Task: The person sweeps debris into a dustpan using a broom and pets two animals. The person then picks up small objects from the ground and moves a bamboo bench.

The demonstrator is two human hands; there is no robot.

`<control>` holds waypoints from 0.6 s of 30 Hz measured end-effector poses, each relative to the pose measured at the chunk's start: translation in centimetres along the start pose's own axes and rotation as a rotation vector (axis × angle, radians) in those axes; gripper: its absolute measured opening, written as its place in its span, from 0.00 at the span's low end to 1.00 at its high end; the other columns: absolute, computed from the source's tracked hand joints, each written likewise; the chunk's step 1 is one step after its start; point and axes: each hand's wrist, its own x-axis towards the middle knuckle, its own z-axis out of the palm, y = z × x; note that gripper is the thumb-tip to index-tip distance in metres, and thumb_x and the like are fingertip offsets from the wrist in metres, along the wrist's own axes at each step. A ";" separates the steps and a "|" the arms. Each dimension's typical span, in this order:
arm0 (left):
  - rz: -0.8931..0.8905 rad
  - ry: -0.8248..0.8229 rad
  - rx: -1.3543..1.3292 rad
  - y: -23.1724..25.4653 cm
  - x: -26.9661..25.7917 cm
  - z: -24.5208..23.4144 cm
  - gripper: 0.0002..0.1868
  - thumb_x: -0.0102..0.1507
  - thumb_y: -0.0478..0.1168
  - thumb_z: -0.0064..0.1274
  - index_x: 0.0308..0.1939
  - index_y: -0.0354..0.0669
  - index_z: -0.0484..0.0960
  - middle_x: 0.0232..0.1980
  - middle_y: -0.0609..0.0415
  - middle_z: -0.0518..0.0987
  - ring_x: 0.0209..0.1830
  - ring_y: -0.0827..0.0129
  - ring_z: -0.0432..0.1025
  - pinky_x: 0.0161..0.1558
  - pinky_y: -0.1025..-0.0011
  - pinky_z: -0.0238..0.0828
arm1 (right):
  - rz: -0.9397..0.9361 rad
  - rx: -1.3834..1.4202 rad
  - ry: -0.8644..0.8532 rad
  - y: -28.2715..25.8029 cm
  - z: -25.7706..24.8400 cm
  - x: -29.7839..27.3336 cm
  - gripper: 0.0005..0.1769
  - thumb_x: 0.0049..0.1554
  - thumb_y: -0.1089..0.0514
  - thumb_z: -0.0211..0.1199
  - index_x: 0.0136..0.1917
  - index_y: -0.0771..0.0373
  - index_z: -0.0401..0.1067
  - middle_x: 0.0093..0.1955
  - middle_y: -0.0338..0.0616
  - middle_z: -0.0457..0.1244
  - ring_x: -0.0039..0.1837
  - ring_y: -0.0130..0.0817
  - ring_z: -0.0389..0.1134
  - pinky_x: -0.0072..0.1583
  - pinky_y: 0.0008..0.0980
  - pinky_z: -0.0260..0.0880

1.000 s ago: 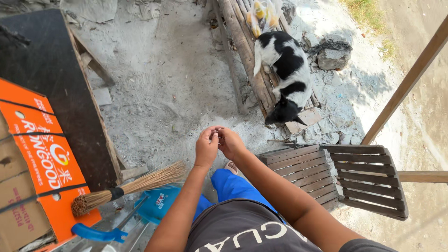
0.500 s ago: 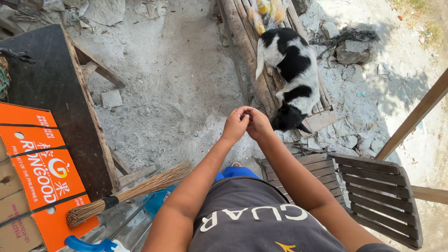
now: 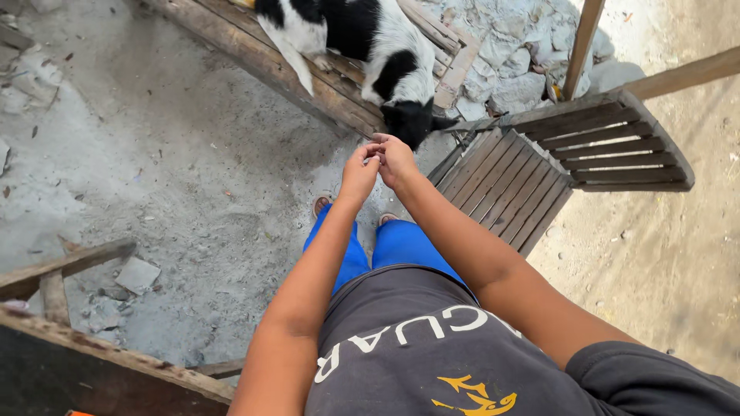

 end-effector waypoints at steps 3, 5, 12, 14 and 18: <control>-0.027 -0.163 -0.130 -1.1 3.3 0.2 0.16 0.65 0.33 0.46 0.55 0.38 0.81 0.51 0.50 0.84 0.49 0.67 0.78 0.54 0.69 0.75 | -0.026 0.075 0.091 0.6 -0.5 1.1 0.27 0.55 0.70 0.44 0.68 0.74 0.61 0.51 0.56 0.66 0.47 0.43 0.70 0.49 0.40 0.74; -0.023 -0.146 0.024 -2.0 4.6 -0.5 0.16 0.64 0.33 0.48 0.55 0.37 0.80 0.52 0.51 0.83 0.50 0.69 0.76 0.52 0.70 0.73 | -0.028 0.125 0.141 1.7 -0.1 2.2 0.26 0.55 0.70 0.44 0.68 0.74 0.62 0.51 0.56 0.66 0.48 0.41 0.71 0.50 0.38 0.74; -0.135 -0.234 -0.046 -3.1 8.6 0.7 0.16 0.65 0.34 0.47 0.55 0.36 0.81 0.52 0.49 0.84 0.50 0.67 0.77 0.52 0.70 0.75 | -0.121 0.164 0.386 3.2 -2.6 4.4 0.16 0.62 0.63 0.55 0.62 0.67 0.70 0.47 0.46 0.66 0.44 0.33 0.69 0.44 0.33 0.71; -0.195 -0.227 0.048 -3.2 9.0 2.0 0.16 0.65 0.35 0.48 0.56 0.38 0.80 0.53 0.50 0.83 0.49 0.67 0.78 0.51 0.70 0.76 | -0.131 0.142 0.475 2.6 -4.4 5.3 0.14 0.62 0.62 0.57 0.60 0.66 0.72 0.45 0.46 0.66 0.41 0.33 0.69 0.42 0.32 0.70; -0.149 -0.232 0.064 -4.3 10.4 5.1 0.15 0.66 0.35 0.47 0.56 0.38 0.81 0.54 0.50 0.83 0.51 0.69 0.77 0.53 0.71 0.74 | -0.155 -0.051 0.778 0.8 -9.5 7.9 0.14 0.61 0.61 0.56 0.58 0.64 0.75 0.44 0.42 0.68 0.38 0.28 0.68 0.37 0.30 0.67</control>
